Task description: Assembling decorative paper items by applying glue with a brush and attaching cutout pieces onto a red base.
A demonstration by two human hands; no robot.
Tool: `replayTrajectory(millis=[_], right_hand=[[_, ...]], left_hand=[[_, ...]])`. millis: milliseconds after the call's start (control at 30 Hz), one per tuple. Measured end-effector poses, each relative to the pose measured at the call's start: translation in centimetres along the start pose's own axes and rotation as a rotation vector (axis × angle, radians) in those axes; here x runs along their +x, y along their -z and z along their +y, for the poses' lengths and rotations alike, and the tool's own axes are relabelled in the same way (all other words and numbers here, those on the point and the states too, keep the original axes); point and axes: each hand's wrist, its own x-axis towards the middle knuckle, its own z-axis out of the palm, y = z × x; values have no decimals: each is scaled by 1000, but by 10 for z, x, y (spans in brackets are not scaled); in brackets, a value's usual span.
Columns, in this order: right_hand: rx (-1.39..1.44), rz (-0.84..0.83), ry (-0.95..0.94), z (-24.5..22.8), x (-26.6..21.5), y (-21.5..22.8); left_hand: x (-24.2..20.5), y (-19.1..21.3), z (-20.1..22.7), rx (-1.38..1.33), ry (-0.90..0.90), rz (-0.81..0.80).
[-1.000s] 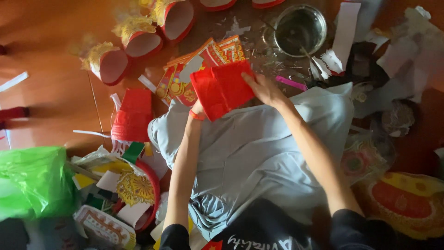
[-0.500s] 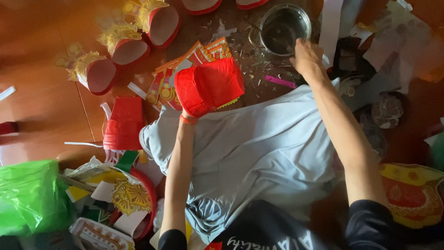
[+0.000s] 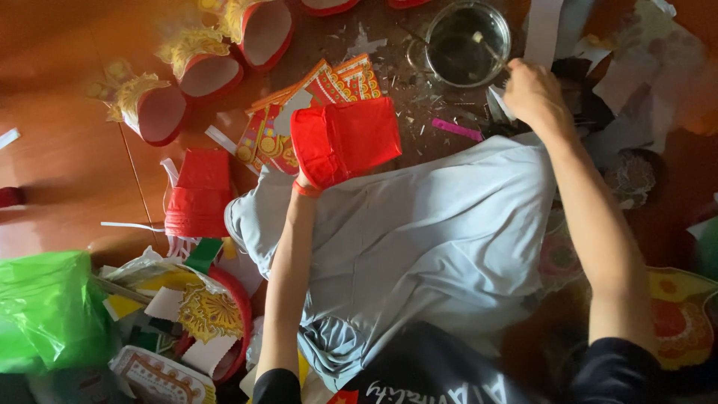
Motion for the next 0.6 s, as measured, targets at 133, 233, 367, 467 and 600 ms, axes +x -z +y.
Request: replayTrajectory(millis=[133,233,367,467,600], right_hand=[[24,41,87,41,-11,-8],[67,34,88,46,-24,-10],[111,96,139,64,-19,-22],[55,169,260,82,-6,-38],[45,216,280,79,-14,-29]], left_hand=[[0,2,-3,-43,24,-5],[2,-11,1,-23,46,8],[1,-16,7,-14,67,-44],[-3,-20,7,-36,72,1],[-5,-42,14,73,84,59]])
